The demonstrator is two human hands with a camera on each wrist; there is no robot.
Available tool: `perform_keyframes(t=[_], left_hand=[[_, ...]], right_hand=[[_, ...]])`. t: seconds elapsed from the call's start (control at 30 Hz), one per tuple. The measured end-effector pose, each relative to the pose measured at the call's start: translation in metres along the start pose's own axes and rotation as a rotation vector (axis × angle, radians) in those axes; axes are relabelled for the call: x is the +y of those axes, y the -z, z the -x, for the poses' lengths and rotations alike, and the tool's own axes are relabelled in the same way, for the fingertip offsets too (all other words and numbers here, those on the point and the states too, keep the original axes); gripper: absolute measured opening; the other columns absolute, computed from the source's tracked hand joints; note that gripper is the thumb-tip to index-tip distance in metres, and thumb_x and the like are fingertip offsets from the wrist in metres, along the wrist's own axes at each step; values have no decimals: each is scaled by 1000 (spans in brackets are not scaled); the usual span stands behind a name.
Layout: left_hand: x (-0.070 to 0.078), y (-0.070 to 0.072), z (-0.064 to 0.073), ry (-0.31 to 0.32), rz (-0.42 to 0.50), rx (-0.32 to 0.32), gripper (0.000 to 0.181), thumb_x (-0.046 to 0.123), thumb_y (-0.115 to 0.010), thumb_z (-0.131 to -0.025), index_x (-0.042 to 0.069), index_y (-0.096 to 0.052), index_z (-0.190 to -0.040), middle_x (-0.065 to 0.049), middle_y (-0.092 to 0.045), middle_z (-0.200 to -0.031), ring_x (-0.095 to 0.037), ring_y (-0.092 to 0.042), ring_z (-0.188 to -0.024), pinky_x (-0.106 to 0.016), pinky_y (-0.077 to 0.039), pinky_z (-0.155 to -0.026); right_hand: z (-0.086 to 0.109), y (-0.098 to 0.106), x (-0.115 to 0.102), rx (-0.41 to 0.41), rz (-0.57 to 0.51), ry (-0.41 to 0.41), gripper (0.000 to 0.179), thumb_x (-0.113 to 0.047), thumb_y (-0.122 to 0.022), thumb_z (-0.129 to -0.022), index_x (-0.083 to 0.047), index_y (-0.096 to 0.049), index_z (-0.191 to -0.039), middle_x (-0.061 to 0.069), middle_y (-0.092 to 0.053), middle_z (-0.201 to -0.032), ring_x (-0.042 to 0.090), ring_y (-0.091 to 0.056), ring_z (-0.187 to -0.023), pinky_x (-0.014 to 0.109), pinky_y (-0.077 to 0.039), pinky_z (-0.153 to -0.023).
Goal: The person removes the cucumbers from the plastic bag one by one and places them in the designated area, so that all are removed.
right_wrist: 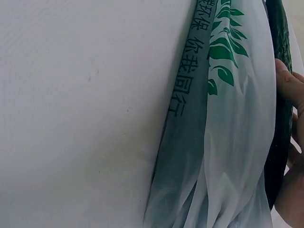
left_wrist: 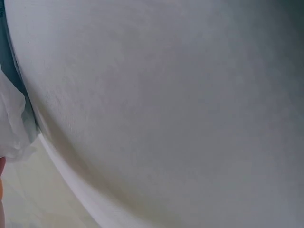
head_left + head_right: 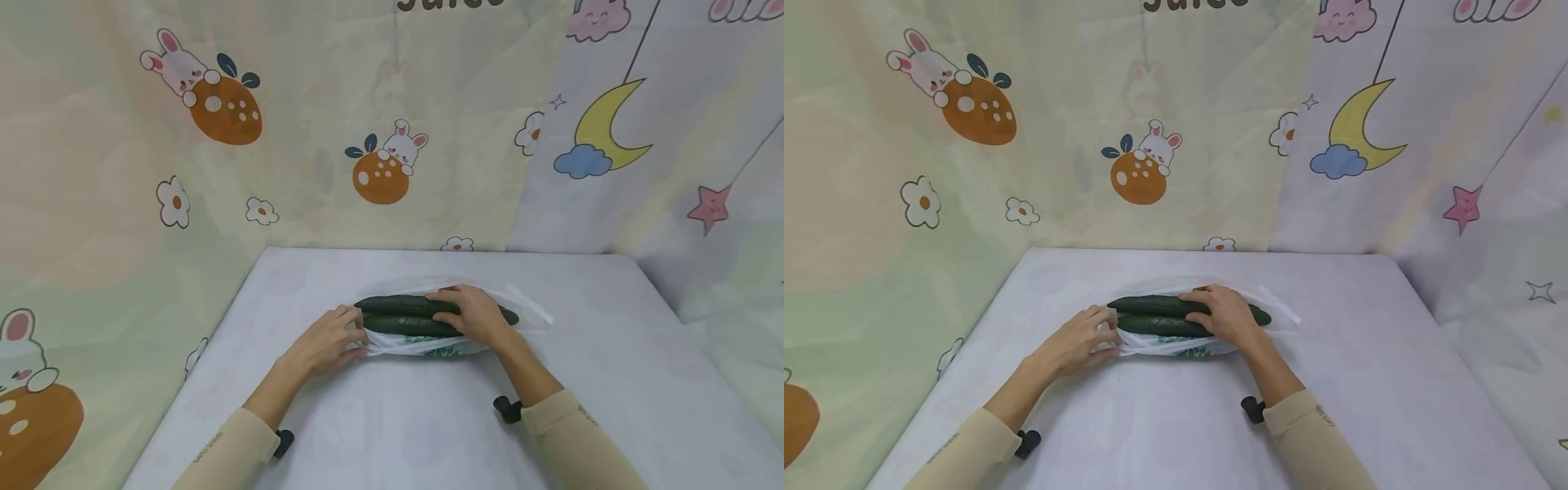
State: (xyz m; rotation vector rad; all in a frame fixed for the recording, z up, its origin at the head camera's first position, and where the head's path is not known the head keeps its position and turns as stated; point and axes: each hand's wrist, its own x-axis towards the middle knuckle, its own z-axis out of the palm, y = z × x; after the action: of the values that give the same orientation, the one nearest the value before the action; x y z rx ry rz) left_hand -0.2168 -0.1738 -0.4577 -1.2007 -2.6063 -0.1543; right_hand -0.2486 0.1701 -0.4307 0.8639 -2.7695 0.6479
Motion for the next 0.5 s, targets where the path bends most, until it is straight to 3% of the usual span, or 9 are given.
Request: perform_keyframes(t=[0.23,0.5], left_hand=[[-2,0,0,14,15,-22,10,35,-77,-93,29,-77,-101,4,-58,-115,-20,-52,-112,-40,-47,-96],[-2,1,1,15,23,-26,11,36,-76,-94,28,-77,-101,2,-59,-116,-22,-53,-112,-42,-47,-96]], right_hand=[[8,11,2,8,-53,-20,41,-28,-80,-90,-29,-70,-130,6,-65,-133,31,-62,-122,54,-52,-98],[13,22,1,48,-130,45,40,-22,-81,-90,-26,-70,-128,2,-63,-125,25,-64,-113,49,-55,-91]])
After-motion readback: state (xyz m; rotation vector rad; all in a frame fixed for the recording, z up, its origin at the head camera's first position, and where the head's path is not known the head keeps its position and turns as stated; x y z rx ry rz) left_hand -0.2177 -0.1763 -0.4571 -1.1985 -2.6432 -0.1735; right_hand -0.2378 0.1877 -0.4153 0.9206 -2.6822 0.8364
